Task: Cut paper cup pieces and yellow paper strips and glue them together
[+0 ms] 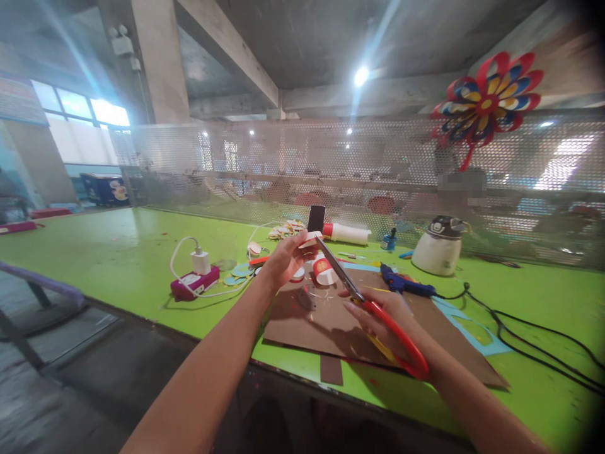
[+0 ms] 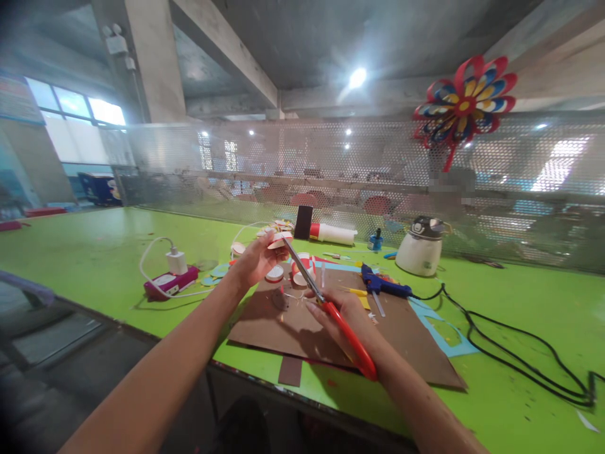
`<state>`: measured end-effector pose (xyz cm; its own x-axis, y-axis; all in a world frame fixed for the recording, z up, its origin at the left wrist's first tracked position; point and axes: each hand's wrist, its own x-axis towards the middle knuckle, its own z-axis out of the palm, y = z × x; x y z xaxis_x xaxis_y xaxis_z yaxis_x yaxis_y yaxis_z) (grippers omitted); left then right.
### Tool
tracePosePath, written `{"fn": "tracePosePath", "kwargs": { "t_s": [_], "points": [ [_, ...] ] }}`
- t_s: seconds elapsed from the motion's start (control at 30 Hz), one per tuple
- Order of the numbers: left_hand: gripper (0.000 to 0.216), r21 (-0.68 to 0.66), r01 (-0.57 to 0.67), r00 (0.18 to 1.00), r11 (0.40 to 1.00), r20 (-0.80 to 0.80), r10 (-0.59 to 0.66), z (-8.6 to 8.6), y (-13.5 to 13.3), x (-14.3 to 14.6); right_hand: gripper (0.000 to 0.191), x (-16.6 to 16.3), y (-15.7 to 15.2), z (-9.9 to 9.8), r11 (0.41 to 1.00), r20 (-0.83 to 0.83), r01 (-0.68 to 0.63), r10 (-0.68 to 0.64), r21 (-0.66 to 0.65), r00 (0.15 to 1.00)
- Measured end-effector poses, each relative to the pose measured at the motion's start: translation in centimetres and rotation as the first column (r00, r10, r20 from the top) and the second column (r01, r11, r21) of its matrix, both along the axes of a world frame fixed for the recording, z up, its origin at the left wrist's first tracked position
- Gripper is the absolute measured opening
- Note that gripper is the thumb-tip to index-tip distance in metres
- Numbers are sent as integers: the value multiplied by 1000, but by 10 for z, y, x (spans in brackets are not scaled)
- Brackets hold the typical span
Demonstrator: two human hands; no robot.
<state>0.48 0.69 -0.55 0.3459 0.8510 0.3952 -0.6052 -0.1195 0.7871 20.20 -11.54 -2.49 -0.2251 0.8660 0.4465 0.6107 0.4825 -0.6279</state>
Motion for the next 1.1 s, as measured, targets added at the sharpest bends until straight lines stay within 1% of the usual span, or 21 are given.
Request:
{"fn": "tracePosePath", "kwargs": {
  "t_s": [0.17, 0.33, 0.53, 0.77, 0.97, 1.1],
  "points": [
    [38, 3, 6, 1000, 1000, 4, -6, 1, -1, 0, 37, 1, 5, -5, 1000, -22, -29, 29, 1, 999],
    [38, -3, 1, 1000, 1000, 11, -1, 1, 0, 0, 35, 3, 8, -10, 999, -30, -29, 30, 14, 999],
    [38, -16, -7, 1000, 1000, 4, 7, 0, 1, 1, 33, 3, 8, -9, 999, -19, -6, 7, 38, 1000],
    [41, -17, -21, 1000, 1000, -18, 21, 0, 0, 0, 36, 3, 7, -8, 999, 1, 11, -11, 48, 1000],
    [38, -12, -20, 1000, 1000, -20, 20, 0, 1, 0, 36, 3, 8, -9, 998, 15, 23, -24, 62, 1000],
    [41, -16, -23, 999, 1000, -33, 23, 0, 1, 0, 36, 3, 9, -11, 997, 24, 32, -34, 74, 999]
  ]
}}
